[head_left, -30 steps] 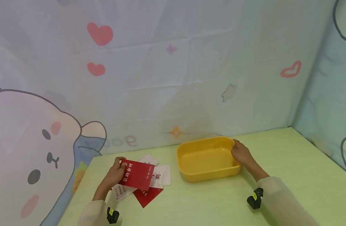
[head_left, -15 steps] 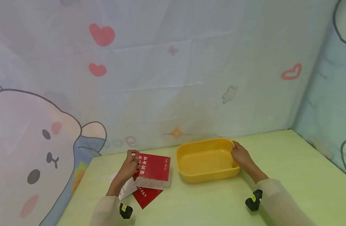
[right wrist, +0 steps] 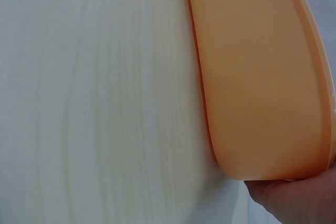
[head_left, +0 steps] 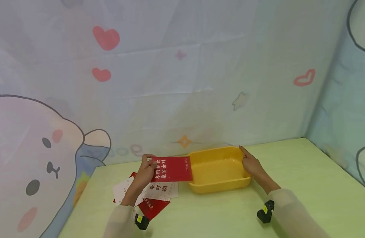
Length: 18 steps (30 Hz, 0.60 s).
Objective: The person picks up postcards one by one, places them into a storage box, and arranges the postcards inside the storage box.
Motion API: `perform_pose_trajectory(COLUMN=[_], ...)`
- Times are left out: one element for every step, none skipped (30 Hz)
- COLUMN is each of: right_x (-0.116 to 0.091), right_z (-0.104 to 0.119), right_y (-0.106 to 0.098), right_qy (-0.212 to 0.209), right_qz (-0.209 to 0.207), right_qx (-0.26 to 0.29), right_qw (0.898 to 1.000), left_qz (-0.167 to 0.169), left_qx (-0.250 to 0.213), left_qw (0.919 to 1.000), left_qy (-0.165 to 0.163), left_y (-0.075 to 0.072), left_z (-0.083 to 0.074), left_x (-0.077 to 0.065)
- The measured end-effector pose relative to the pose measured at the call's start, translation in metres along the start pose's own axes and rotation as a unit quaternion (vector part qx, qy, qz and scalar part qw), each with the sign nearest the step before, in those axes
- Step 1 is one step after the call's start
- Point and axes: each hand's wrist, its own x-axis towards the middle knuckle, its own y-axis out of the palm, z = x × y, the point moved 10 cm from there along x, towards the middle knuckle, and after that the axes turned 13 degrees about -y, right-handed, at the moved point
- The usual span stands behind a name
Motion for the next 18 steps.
perform_pose_trajectory(right_x=[0.0, 0.001, 0.001, 0.001, 0.002, 0.002, 0.003, 0.003, 0.004, 0.005, 0.006, 0.007, 0.007, 0.007, 0.007, 0.008, 0.008, 0.008], right_z=[0.0, -0.001, -0.001, -0.002, -0.002, -0.003, -0.003, -0.003, -0.003, -0.003, -0.003, -0.002, -0.002, -0.002, -0.003, -0.003, -0.003, -0.004], right_y=[-0.001, -0.001, -0.002, -0.002, -0.002, -0.003, -0.003, -0.003, -0.003, -0.002, -0.002, -0.002, -0.002, -0.001, 0.0, 0.001, 0.002, 0.003], right_qy=[-0.002, -0.002, -0.002, -0.001, 0.0, -0.001, -0.001, -0.002, -0.004, -0.007, -0.01, -0.013, -0.014, -0.015, -0.013, -0.013, -0.011, -0.009], right_qz=[-0.003, -0.007, -0.01, -0.012, -0.014, -0.014, -0.015, -0.015, -0.016, -0.015, -0.015, -0.016, -0.016, -0.016, -0.016, -0.015, -0.015, -0.014], right_qx=[-0.007, -0.015, -0.021, -0.03, -0.035, -0.042, -0.048, -0.052, -0.054, -0.057, -0.057, -0.06, -0.059, -0.059, -0.055, -0.055, -0.053, -0.053], right_qw=[1.0, 1.0, 1.0, 0.999, 0.999, 0.999, 0.999, 0.999, 0.998, 0.998, 0.998, 0.998, 0.998, 0.998, 0.998, 0.998, 0.998, 0.998], left_qz=[0.001, 0.002, 0.003, 0.003, 0.004, 0.004, 0.005, 0.006, 0.007, 0.007, 0.009, 0.011, 0.014, 0.016, 0.019, 0.023, 0.028, 0.034], left_qx=[-0.001, -0.002, -0.004, -0.005, -0.006, -0.008, -0.009, -0.011, -0.013, -0.015, -0.017, -0.018, -0.016, -0.013, -0.01, -0.005, 0.0, 0.004], left_qw=[1.0, 1.0, 1.0, 1.0, 1.0, 1.0, 0.9999, 0.9999, 0.9999, 0.9998, 0.9998, 0.9997, 0.9996, 0.9996, 0.9996, 0.9994, 0.9992, 0.9989], left_qy=[0.002, 0.003, 0.003, 0.002, 0.002, 0.002, 0.003, 0.004, 0.005, 0.008, 0.011, 0.014, 0.017, 0.02, 0.02, 0.024, 0.027, 0.031], left_y=[0.003, 0.006, 0.009, 0.011, 0.013, 0.016, 0.018, 0.019, 0.021, 0.023, 0.025, 0.028, 0.03, 0.033, 0.036, 0.039, 0.042, 0.045], left_z=[-0.001, -0.001, -0.001, -0.001, -0.002, -0.002, -0.003, -0.004, -0.005, -0.006, -0.008, -0.009, -0.01, -0.011, -0.012, -0.013, -0.013, -0.014], left_x=[0.001, 0.002, 0.003, 0.004, 0.005, 0.006, 0.007, 0.008, 0.009, 0.01, 0.011, 0.013, 0.014, 0.014, 0.015, 0.016, 0.017, 0.018])
